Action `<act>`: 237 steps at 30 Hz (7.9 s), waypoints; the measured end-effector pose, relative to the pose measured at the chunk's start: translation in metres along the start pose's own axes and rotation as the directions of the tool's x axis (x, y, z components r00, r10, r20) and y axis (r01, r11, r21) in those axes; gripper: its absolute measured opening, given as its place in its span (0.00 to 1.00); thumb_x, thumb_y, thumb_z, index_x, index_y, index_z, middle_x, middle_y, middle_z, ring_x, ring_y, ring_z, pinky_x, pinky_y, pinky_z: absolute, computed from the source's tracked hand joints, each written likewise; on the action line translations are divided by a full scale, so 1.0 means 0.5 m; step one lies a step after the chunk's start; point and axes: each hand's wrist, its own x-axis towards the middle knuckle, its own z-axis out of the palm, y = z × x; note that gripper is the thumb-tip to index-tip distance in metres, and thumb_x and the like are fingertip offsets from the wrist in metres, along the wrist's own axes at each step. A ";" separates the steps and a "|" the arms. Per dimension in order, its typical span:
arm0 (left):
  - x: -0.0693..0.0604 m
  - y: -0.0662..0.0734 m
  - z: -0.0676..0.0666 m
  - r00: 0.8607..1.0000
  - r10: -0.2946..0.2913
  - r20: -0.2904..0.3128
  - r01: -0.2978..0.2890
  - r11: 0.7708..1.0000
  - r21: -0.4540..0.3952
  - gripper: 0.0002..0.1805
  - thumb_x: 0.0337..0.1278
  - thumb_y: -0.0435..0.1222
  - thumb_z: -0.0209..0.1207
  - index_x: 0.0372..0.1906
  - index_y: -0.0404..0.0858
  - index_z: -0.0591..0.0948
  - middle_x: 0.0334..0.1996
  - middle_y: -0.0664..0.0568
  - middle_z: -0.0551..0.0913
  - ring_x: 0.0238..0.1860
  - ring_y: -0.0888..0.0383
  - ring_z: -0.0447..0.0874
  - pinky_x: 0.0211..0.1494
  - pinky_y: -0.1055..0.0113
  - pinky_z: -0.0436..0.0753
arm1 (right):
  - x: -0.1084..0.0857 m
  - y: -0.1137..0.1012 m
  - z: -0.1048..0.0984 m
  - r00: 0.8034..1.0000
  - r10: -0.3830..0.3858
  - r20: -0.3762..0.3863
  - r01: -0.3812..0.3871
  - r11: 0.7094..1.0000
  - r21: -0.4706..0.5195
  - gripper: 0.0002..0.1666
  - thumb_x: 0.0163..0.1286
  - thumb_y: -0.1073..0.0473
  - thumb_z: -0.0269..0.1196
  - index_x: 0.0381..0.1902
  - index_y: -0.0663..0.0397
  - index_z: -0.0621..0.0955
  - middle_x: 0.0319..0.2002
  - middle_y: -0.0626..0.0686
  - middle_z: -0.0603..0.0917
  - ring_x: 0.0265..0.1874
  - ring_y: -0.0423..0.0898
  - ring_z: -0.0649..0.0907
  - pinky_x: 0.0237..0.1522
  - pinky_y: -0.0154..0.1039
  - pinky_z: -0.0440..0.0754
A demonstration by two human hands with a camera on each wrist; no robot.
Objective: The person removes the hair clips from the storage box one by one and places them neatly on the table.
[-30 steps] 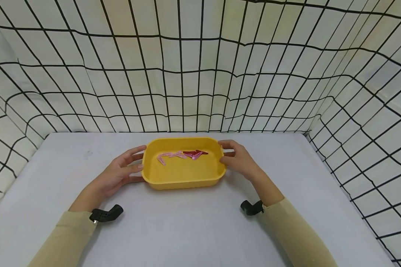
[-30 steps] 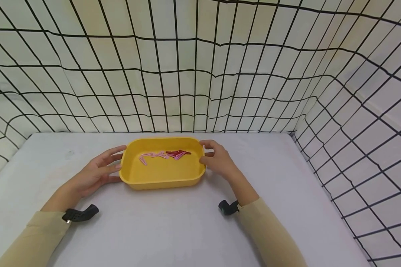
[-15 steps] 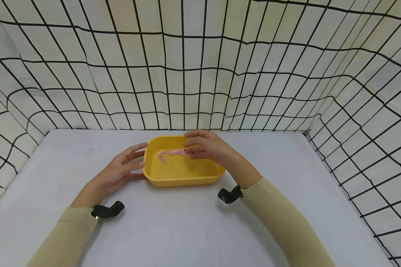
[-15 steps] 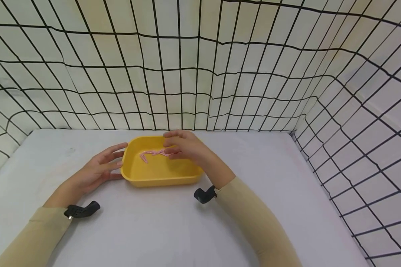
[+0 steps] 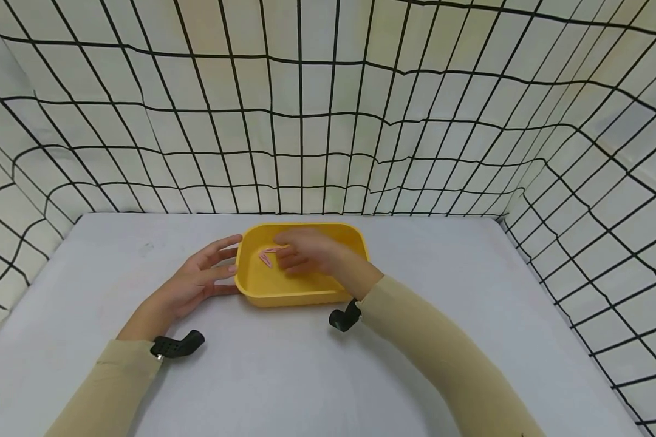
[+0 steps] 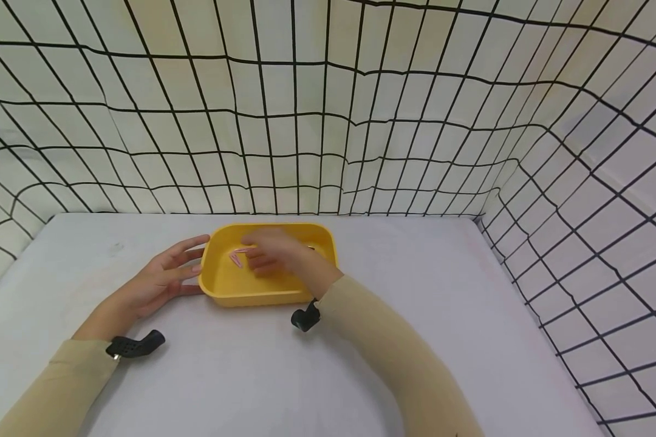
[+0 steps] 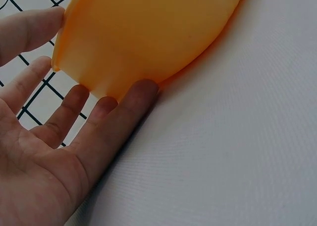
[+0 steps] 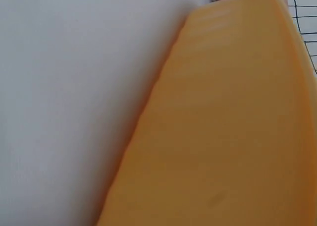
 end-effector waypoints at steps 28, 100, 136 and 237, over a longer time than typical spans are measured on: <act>0.001 -0.002 -0.001 1.000 -0.019 0.004 0.019 1.000 -0.010 0.35 0.72 0.32 0.56 0.78 0.49 0.58 0.76 0.41 0.52 0.63 0.52 0.76 0.55 0.50 0.85 | 0.039 0.005 0.079 0.999 0.041 -0.014 -0.039 0.991 0.125 0.21 0.77 0.53 0.56 0.60 0.60 0.77 0.52 0.60 0.85 0.53 0.55 0.85 0.59 0.49 0.82; 0.001 0.002 0.000 1.000 -0.006 0.008 0.006 1.000 0.006 0.35 0.72 0.31 0.54 0.78 0.47 0.57 0.76 0.38 0.51 0.62 0.54 0.76 0.54 0.51 0.86 | -0.001 0.033 -0.010 0.992 -0.100 -0.077 0.123 0.902 0.414 0.18 0.76 0.59 0.56 0.61 0.59 0.75 0.32 0.47 0.83 0.29 0.41 0.76 0.32 0.30 0.80; 0.011 0.000 -0.001 1.000 -0.003 0.011 0.003 1.000 0.011 0.34 0.72 0.32 0.54 0.78 0.47 0.57 0.76 0.38 0.52 0.61 0.53 0.78 0.55 0.50 0.85 | -0.092 0.048 -0.105 0.964 -0.235 -0.127 0.262 0.737 0.624 0.04 0.74 0.57 0.61 0.38 0.50 0.78 0.36 0.50 0.82 0.33 0.41 0.80 0.35 0.27 0.83; 0.001 -0.004 -0.009 1.000 -0.002 0.018 0.001 1.000 0.029 0.33 0.74 0.34 0.52 0.78 0.49 0.56 0.76 0.38 0.50 0.59 0.59 0.79 0.54 0.52 0.86 | -0.094 0.132 -0.329 0.921 -0.147 -0.360 -0.015 0.912 -0.411 0.14 0.71 0.61 0.61 0.54 0.52 0.81 0.40 0.54 0.84 0.33 0.47 0.81 0.31 0.34 0.81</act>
